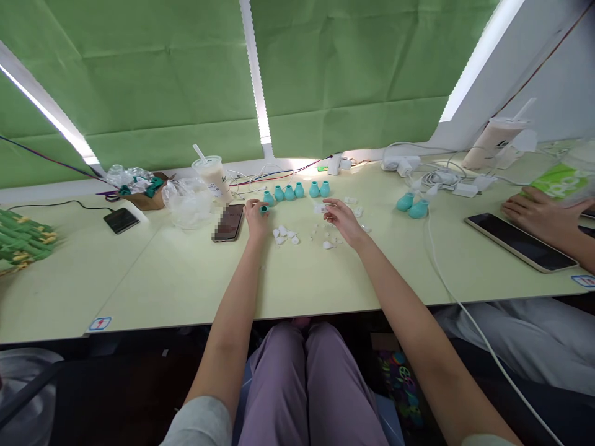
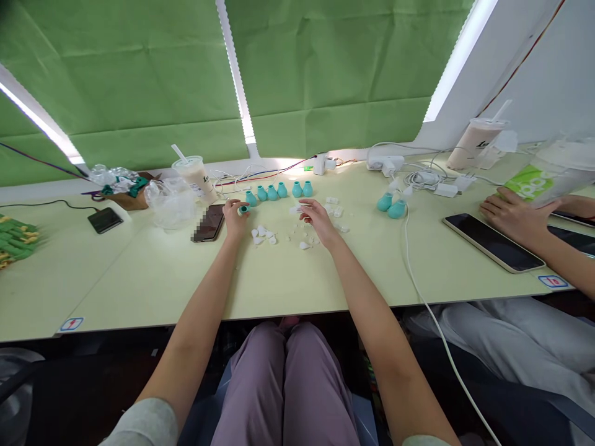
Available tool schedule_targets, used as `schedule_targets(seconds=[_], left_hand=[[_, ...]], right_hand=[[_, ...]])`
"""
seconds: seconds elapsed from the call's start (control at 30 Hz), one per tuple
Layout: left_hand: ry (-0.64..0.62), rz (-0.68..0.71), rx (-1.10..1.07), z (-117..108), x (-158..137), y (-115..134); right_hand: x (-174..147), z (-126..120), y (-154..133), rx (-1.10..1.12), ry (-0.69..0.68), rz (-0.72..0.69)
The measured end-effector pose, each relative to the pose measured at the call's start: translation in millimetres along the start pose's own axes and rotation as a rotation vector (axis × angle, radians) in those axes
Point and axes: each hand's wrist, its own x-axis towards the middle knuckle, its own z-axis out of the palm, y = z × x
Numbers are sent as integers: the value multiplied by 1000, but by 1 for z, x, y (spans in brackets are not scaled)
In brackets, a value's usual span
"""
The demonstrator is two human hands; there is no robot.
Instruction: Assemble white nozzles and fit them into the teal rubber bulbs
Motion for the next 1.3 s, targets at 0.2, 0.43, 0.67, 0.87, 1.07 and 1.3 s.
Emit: schedule_targets(seconds=[0.2, 0.43, 0.67, 0.87, 1.07, 1.3], left_hand=[[-69, -2, -213, -3, 1, 10], [-93, 217, -240, 3, -3, 42], [-149, 335, -313, -1, -18, 70], [-178, 366, -314, -4, -32, 90], [-162, 482, -283, -3, -41, 101], [-13, 615, -319, -2, -50, 102]], right_hand=[[-4, 3, -2, -23, -79, -64], [-4, 2, -1, 28, -159, -51], [-5, 3, -4, 112, -278, -73], [-6, 0, -9, 156, -226, -80], [-8, -3, -15, 103, -170, -99], [-9, -3, -16, 150, -235, -109]])
